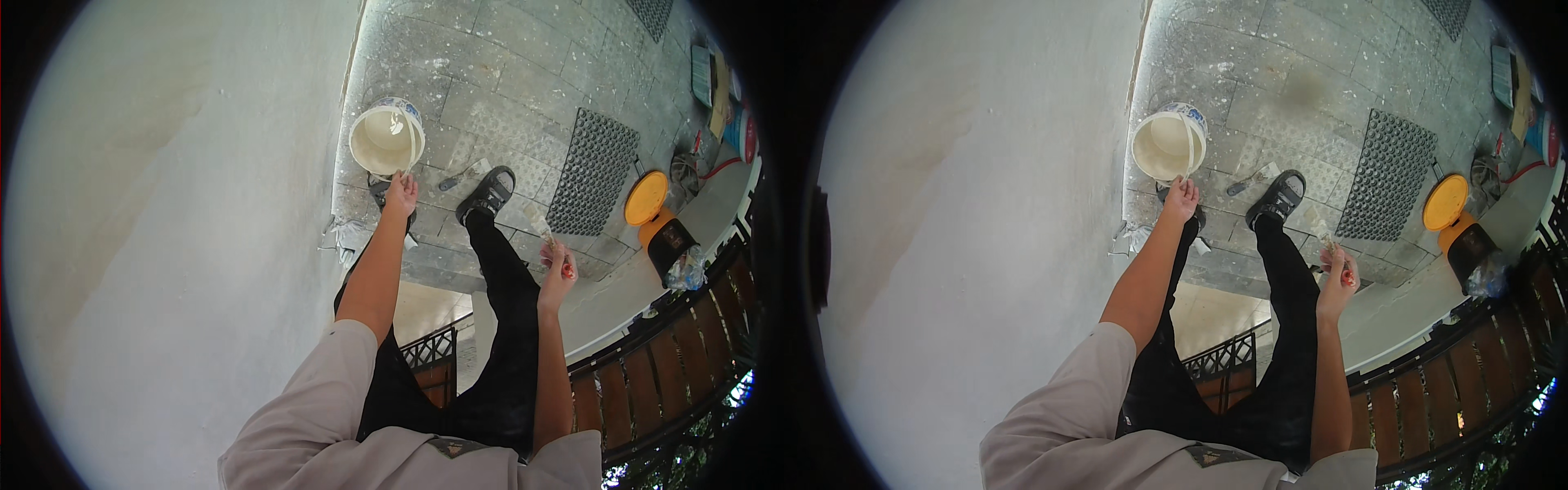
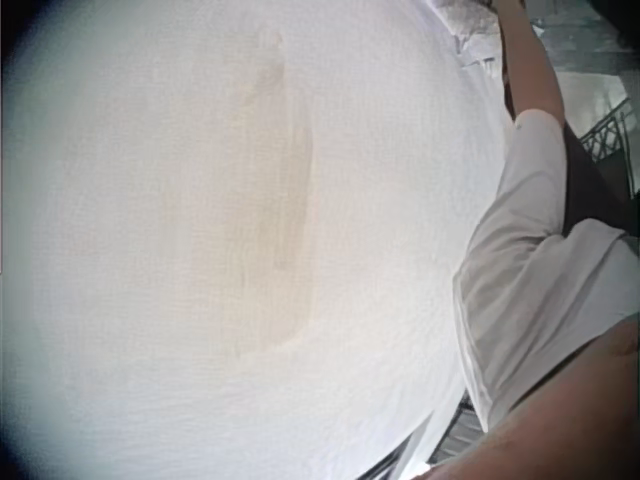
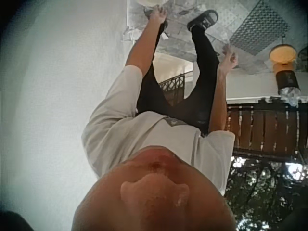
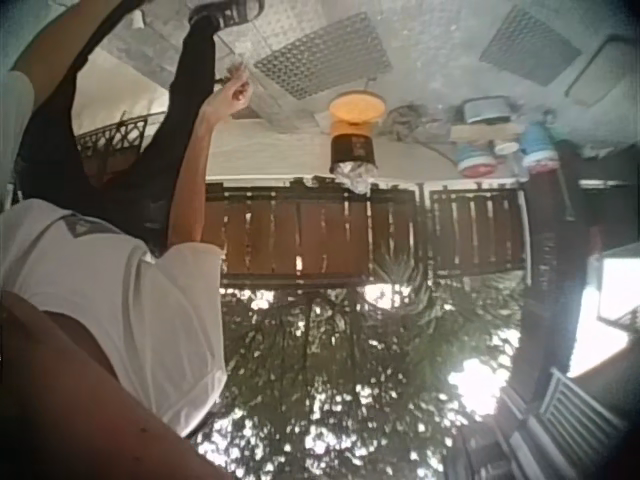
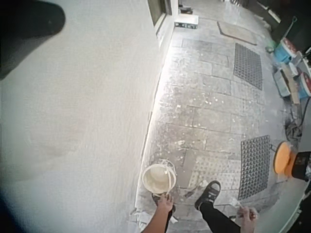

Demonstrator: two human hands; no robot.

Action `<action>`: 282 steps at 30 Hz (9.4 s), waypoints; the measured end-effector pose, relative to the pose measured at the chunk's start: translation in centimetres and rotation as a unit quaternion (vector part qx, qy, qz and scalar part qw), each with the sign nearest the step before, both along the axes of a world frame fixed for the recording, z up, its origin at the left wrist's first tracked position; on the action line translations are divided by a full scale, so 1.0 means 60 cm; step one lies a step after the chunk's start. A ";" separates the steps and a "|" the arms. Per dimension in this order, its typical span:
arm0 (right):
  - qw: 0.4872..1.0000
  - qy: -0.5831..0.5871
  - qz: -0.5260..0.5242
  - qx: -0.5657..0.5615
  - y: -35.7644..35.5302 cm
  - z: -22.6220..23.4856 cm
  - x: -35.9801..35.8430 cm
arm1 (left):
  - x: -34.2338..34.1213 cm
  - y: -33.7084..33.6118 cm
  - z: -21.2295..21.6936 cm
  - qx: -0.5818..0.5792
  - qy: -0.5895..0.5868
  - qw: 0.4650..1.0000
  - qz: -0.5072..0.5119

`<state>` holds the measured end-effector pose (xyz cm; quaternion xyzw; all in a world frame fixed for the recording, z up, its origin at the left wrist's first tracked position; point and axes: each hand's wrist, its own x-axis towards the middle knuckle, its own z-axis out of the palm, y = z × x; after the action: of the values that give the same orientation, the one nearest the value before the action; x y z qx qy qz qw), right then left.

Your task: The person paints a wall using a paintbrush and a bucket of paint.

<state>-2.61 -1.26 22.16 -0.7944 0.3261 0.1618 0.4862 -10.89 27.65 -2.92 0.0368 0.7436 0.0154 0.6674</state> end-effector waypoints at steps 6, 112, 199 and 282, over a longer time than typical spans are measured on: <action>0.998 -0.017 0.040 0.047 0.058 0.077 -0.004 | 0.053 0.048 0.111 0.019 -0.120 0.982 0.144; 0.807 -0.108 0.517 0.264 0.191 0.794 0.029 | -0.064 0.086 1.335 0.266 -0.309 0.831 -0.379; 0.909 -0.104 0.399 0.055 0.593 0.271 0.200 | -0.126 0.167 1.031 0.134 -0.107 0.900 -0.400; 0.887 -0.179 0.355 0.233 0.589 0.490 0.140 | -0.153 0.182 1.020 0.124 -0.131 0.892 -0.415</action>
<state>5.80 34.07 51.57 -0.7365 -0.1177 0.2498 0.6175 -20.10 38.57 58.29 0.4216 0.5590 -0.1662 0.6944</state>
